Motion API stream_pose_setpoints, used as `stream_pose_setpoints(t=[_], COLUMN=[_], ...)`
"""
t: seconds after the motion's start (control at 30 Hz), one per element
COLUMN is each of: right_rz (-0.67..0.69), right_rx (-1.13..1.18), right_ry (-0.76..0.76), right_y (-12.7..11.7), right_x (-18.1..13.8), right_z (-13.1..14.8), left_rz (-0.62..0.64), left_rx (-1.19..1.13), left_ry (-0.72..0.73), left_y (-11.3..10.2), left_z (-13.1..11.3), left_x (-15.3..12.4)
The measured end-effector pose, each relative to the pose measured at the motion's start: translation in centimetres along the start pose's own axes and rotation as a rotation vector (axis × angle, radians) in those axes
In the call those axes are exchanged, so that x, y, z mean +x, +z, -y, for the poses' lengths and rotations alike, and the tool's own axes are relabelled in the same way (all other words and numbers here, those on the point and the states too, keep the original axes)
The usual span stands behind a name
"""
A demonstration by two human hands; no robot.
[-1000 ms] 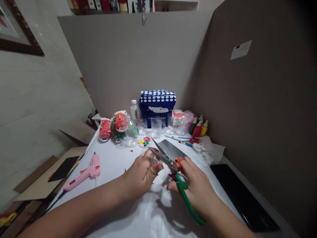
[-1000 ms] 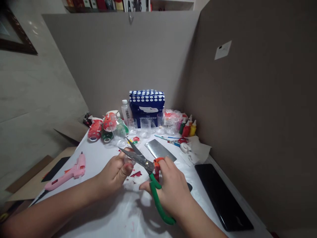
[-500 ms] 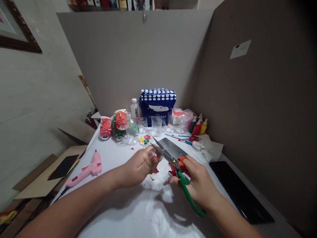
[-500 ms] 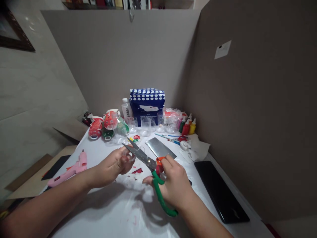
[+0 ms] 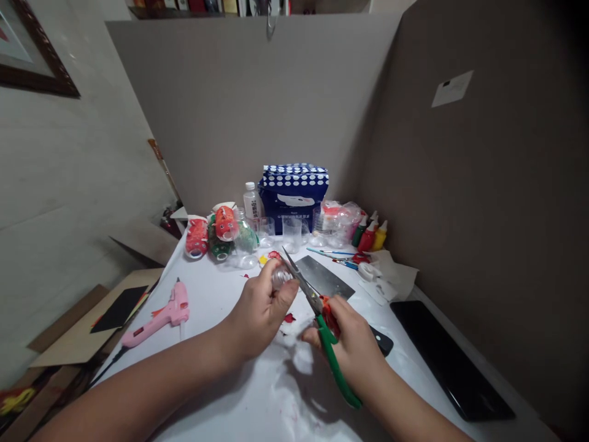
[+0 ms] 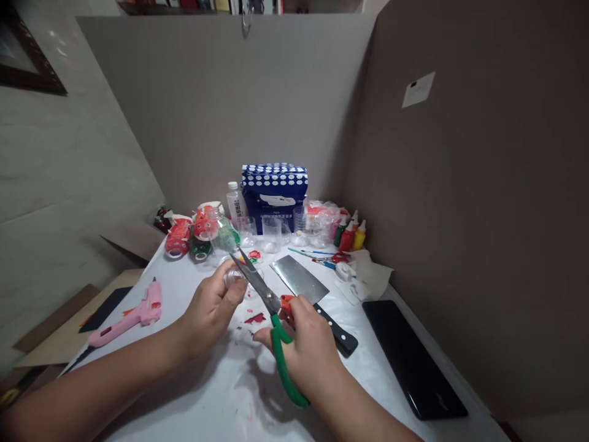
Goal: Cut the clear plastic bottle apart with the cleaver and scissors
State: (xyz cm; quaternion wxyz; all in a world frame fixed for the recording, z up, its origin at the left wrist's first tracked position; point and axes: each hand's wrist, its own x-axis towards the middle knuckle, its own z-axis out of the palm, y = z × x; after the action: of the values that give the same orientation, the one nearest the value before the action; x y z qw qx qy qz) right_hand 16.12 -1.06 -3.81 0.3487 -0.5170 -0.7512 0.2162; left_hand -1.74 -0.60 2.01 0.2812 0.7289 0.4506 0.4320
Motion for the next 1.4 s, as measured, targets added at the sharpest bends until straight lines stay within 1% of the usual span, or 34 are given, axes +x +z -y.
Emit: stream_pose_setpoints(t=[0.1,0.2,0.3,0.43,0.5,0.63,0.73,0.83,0.97,1.07,1.17,1.2,1.27,1.4], right_rz=[0.029,0.064,0.083,0.115,0.128,0.052,-0.033,-0.105,-0.129,-0.13,-0.135,-0.134,-0.127,-0.102], right_rx=[-0.018,-0.088,-0.151,-0.182,-0.183,-0.202,-0.211,-0.22,-0.178,-0.132,-0.103,-0.094,-0.073,-0.021], right_ry=[0.004,-0.035,-0.057,-0.04,-0.039,-0.057,-0.125,-0.194,-0.247,-0.27,-0.298,-0.305,-0.298,-0.204], right_y=[-0.3,-0.9,-1.7,-2.3,-2.4,-2.4,-2.3,-2.2,-2.1,-2.3,-2.5,-2.6,-2.4,-1.4], right_x=[-0.2,-0.3,-0.2,0.0,0.0,0.1,0.0,-0.1,-0.2,-0.1,-0.1,-0.1,-0.1,0.0], right_z=[0.3,0.3,0.5,0.7,0.6,0.0,-0.5,-0.7,-0.8,-0.8,-0.7,-0.7,-0.6,-0.6], left_rz=[-0.004,0.028,0.114,0.237,0.264,0.283,0.284,0.278,0.303,0.374,0.423,0.421,0.377,0.19], left_rx=[0.045,0.095,0.138,0.183,0.158,0.109,0.115,0.129,0.108,0.037,-0.03,-0.033,-0.024,-0.055], left_ry=[0.024,0.057,0.099,0.194,0.184,0.154,0.148,0.153,0.134,0.063,0.043,0.047,0.054,0.012], left_y=[-0.1,-0.4,-0.7,-0.7,-0.7,-0.7,-0.6,-0.8,-1.5,-2.1,-2.5,-2.5,-2.4,-1.6], left_z=[-0.1,0.1,0.2,0.0,-0.1,-0.2,-0.2,-0.8,-1.7,-1.9,-1.7,-1.5,-1.3,-0.6], left_x=[-0.1,-0.1,0.1,0.4,0.4,0.3,0.2,0.3,0.4,0.6,0.6,0.6,0.6,0.3])
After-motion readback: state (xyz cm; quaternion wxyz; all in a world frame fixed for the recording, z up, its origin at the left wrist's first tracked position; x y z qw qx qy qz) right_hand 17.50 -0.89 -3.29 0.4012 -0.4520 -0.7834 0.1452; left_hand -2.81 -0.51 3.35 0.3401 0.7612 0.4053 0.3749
